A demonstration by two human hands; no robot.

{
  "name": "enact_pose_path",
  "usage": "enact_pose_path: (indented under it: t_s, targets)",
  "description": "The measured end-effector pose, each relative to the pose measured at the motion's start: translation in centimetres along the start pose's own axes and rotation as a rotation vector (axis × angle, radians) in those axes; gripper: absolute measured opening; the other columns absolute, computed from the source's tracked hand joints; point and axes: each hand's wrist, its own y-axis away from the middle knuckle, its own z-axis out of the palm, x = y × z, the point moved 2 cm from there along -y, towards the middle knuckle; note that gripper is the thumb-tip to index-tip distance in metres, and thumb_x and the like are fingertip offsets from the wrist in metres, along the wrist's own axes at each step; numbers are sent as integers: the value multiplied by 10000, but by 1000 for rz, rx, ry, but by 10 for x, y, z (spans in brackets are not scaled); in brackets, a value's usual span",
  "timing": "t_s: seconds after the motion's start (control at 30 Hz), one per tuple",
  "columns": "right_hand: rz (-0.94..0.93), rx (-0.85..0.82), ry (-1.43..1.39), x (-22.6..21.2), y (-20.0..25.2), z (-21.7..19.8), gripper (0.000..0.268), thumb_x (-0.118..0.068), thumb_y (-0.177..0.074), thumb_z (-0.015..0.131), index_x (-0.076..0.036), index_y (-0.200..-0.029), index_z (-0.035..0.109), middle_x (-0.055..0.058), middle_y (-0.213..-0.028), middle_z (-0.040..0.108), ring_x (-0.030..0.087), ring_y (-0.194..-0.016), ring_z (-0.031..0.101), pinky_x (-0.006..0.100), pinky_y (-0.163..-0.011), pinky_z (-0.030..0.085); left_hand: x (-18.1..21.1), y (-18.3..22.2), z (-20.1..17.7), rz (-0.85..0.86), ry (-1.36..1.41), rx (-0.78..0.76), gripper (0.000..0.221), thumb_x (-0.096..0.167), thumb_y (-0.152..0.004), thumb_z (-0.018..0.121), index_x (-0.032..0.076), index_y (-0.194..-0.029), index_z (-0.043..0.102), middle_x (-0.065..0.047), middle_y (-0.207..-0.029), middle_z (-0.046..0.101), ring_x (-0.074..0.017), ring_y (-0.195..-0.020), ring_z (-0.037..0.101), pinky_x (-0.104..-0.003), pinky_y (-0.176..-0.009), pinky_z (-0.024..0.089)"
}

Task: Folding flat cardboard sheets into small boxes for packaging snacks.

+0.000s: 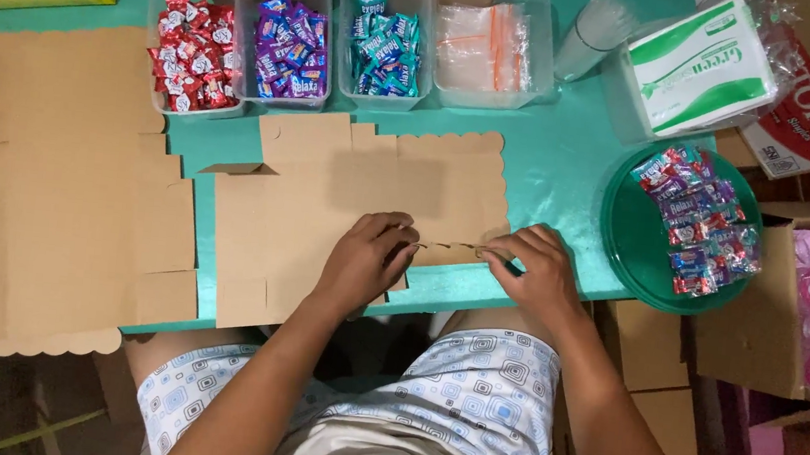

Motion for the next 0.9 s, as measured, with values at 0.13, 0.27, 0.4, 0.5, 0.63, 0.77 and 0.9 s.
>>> enact_pose_path:
  t_s: [0.13, 0.27, 0.4, 0.5, 0.63, 0.77, 0.9]
  targets:
    - [63, 23, -69, 0, 13, -3, 140, -95, -833, 823, -161, -943, 765, -2, -737, 692, 244, -727, 666, 384, -761, 535, -4, 0, 3, -11, 25, 24, 184, 230, -974, 703, 91, -1085, 749, -86, -1207, 676, -296, -1152, 650, -395, -983, 538]
    - [86, 38, -80, -4, 24, -3, 154, -112, -840, 804, -166, -981, 774, -10, -717, 682, 253, -727, 658, 383, -767, 526, -1, -1, -1, -35, 54, 6, 170, 218, -973, 703, 91, -1078, 744, -94, -1211, 657, -313, -1116, 661, -405, -958, 545]
    - [60, 54, 2, -6, 20, -1, 158, -81, -872, 780, -194, -982, 790, -49, -706, 655, 215, -736, 649, 343, -779, 511, -3, -3, 1, -39, 72, -17, 136, 189, -965, 696, 109, -1065, 744, -98, -1223, 642, -331, -1099, 661, -427, -938, 553]
    - [35, 27, 61, -10, 11, 1, 125, -84, -872, 788, -188, -942, 784, -9, -686, 616, 241, -720, 629, 363, -761, 506, -4, -3, -3, -45, 103, -59, 141, 173, -968, 682, 117, -1075, 756, -109, -1242, 639, -333, -1080, 661, -441, -927, 554]
    - [65, 3, 73, -9, 9, 5, 111, -101, -891, 777, -203, -931, 791, -24, -685, 575, 219, -718, 605, 355, -750, 488, -13, -3, -4, -23, 135, -75, 141, 149, -955, 682, 129, -1071, 760, -119, -1250, 650, -351, -1051, 673, -454, -899, 559]
    - [54, 1, 172, -6, 10, 13, 106, -119, -889, 775, -225, -887, 783, -42, -733, 526, 211, -767, 568, 351, -732, 441, -10, -2, -7, -13, 153, -55, 134, 153, -947, 692, 123, -1052, 769, -120, -1245, 661, -335, -1035, 675, -445, -881, 562]
    - [-5, 22, 255, -26, -1, 21, 107, -139, -878, 790, -231, -834, 759, -41, -763, 506, 199, -792, 545, 352, -746, 404, -10, -2, -10, -6, 187, -52, 148, 152, -946, 687, 117, -1066, 767, -118, -1257, 661, -332, -1037, 666, -445, -879, 561]
